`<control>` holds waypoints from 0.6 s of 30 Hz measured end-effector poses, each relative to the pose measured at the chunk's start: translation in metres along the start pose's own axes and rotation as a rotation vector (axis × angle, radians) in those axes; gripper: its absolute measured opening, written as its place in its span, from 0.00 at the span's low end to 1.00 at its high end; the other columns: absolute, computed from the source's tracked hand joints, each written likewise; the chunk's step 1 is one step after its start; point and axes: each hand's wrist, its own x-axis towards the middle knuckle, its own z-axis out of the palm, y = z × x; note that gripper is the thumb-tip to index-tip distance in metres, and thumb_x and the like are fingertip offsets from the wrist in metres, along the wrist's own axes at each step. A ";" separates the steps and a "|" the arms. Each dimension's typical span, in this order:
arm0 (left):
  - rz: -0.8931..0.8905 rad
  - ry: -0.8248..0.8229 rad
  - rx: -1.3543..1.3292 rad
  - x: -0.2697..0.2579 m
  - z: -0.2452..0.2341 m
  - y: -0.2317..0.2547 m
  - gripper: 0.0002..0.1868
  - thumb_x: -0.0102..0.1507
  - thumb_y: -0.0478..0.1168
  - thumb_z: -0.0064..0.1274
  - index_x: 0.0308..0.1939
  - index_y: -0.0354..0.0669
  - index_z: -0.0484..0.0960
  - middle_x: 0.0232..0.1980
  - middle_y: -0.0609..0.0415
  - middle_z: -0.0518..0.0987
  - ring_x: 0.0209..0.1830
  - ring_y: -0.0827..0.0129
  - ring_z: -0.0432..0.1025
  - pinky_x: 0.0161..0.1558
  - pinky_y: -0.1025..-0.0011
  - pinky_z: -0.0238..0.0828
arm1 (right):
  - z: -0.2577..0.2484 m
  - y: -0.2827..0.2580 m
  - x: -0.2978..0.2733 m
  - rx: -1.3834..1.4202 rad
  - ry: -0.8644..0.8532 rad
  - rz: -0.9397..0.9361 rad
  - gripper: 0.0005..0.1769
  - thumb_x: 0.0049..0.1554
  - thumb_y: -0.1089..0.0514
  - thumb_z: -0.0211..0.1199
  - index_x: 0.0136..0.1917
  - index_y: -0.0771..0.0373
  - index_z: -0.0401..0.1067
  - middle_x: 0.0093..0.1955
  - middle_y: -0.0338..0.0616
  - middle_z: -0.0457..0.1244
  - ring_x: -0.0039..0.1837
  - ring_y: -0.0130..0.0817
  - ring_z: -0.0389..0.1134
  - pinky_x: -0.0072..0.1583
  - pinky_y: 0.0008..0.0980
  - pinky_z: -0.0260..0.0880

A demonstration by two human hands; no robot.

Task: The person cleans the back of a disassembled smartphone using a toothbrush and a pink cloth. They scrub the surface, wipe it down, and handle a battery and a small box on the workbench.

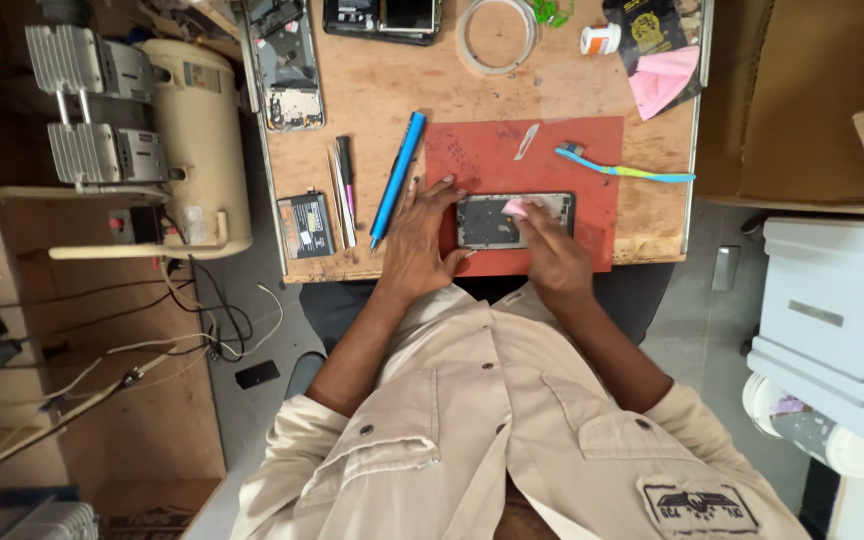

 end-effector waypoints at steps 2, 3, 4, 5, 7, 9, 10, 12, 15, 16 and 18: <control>0.001 0.002 0.006 -0.004 -0.001 0.001 0.38 0.60 0.56 0.59 0.68 0.40 0.69 0.73 0.42 0.72 0.78 0.49 0.63 0.84 0.47 0.44 | -0.001 -0.008 -0.008 0.081 -0.035 -0.052 0.22 0.53 0.77 0.56 0.60 0.71 0.75 0.64 0.57 0.67 0.65 0.52 0.72 0.63 0.40 0.75; 0.033 0.025 0.017 -0.002 -0.001 0.001 0.38 0.59 0.56 0.59 0.67 0.40 0.69 0.72 0.41 0.72 0.77 0.49 0.63 0.83 0.46 0.43 | 0.000 -0.009 -0.008 0.118 -0.040 -0.083 0.24 0.51 0.78 0.55 0.60 0.71 0.76 0.63 0.57 0.68 0.64 0.52 0.72 0.62 0.40 0.75; 0.064 0.049 0.028 0.001 -0.001 0.001 0.38 0.59 0.57 0.59 0.67 0.39 0.69 0.70 0.41 0.72 0.76 0.49 0.63 0.82 0.46 0.43 | -0.002 -0.008 -0.009 0.245 -0.080 -0.028 0.25 0.50 0.80 0.53 0.59 0.71 0.76 0.62 0.55 0.69 0.62 0.50 0.73 0.61 0.39 0.76; 0.055 0.042 0.021 0.001 -0.002 0.002 0.38 0.59 0.56 0.60 0.67 0.39 0.69 0.71 0.41 0.72 0.76 0.49 0.63 0.82 0.46 0.43 | -0.007 -0.009 -0.015 0.375 -0.129 0.035 0.27 0.49 0.81 0.50 0.58 0.70 0.76 0.60 0.54 0.69 0.60 0.47 0.74 0.60 0.37 0.77; 0.036 0.023 0.002 0.002 -0.003 0.005 0.39 0.58 0.55 0.62 0.67 0.40 0.69 0.71 0.42 0.71 0.77 0.50 0.63 0.82 0.47 0.44 | -0.011 0.000 -0.019 0.509 -0.117 0.144 0.27 0.49 0.83 0.48 0.56 0.68 0.77 0.57 0.51 0.71 0.55 0.42 0.75 0.56 0.35 0.77; 0.051 -0.011 0.030 0.001 -0.006 0.008 0.40 0.57 0.55 0.65 0.67 0.40 0.69 0.71 0.43 0.72 0.78 0.49 0.62 0.81 0.47 0.45 | -0.013 0.011 -0.020 0.507 0.009 0.236 0.26 0.50 0.82 0.49 0.54 0.65 0.78 0.52 0.48 0.71 0.50 0.37 0.75 0.52 0.32 0.75; 0.062 -0.028 0.042 0.003 -0.007 0.009 0.41 0.57 0.55 0.66 0.67 0.40 0.69 0.70 0.44 0.72 0.78 0.49 0.61 0.81 0.47 0.45 | -0.014 0.015 -0.020 0.610 0.026 0.345 0.22 0.55 0.81 0.50 0.54 0.66 0.77 0.52 0.48 0.70 0.49 0.34 0.74 0.50 0.30 0.75; 0.065 -0.044 0.029 0.003 -0.011 0.014 0.43 0.52 0.56 0.67 0.66 0.40 0.71 0.71 0.43 0.71 0.78 0.47 0.59 0.80 0.47 0.46 | -0.020 0.017 -0.022 0.816 0.055 0.573 0.15 0.63 0.78 0.52 0.56 0.69 0.76 0.51 0.47 0.68 0.46 0.28 0.71 0.46 0.27 0.74; 0.087 -0.011 -0.059 0.002 -0.013 0.030 0.42 0.52 0.53 0.71 0.65 0.41 0.73 0.71 0.43 0.72 0.78 0.48 0.60 0.78 0.49 0.52 | -0.026 0.010 -0.015 0.980 0.028 0.810 0.12 0.63 0.72 0.54 0.56 0.68 0.77 0.48 0.44 0.68 0.40 0.25 0.69 0.41 0.25 0.71; 0.091 0.006 -0.102 0.000 -0.013 0.035 0.41 0.53 0.52 0.72 0.65 0.41 0.74 0.71 0.44 0.72 0.79 0.49 0.61 0.77 0.50 0.55 | -0.027 0.006 -0.010 0.979 0.040 0.740 0.11 0.63 0.72 0.55 0.56 0.69 0.76 0.50 0.44 0.68 0.43 0.24 0.68 0.43 0.24 0.69; -0.007 -0.058 -0.395 -0.006 -0.004 0.044 0.39 0.52 0.44 0.73 0.64 0.38 0.74 0.66 0.45 0.75 0.69 0.55 0.69 0.69 0.57 0.64 | -0.031 -0.009 -0.005 0.978 0.046 0.616 0.09 0.63 0.72 0.59 0.56 0.71 0.75 0.56 0.44 0.67 0.50 0.24 0.67 0.47 0.22 0.65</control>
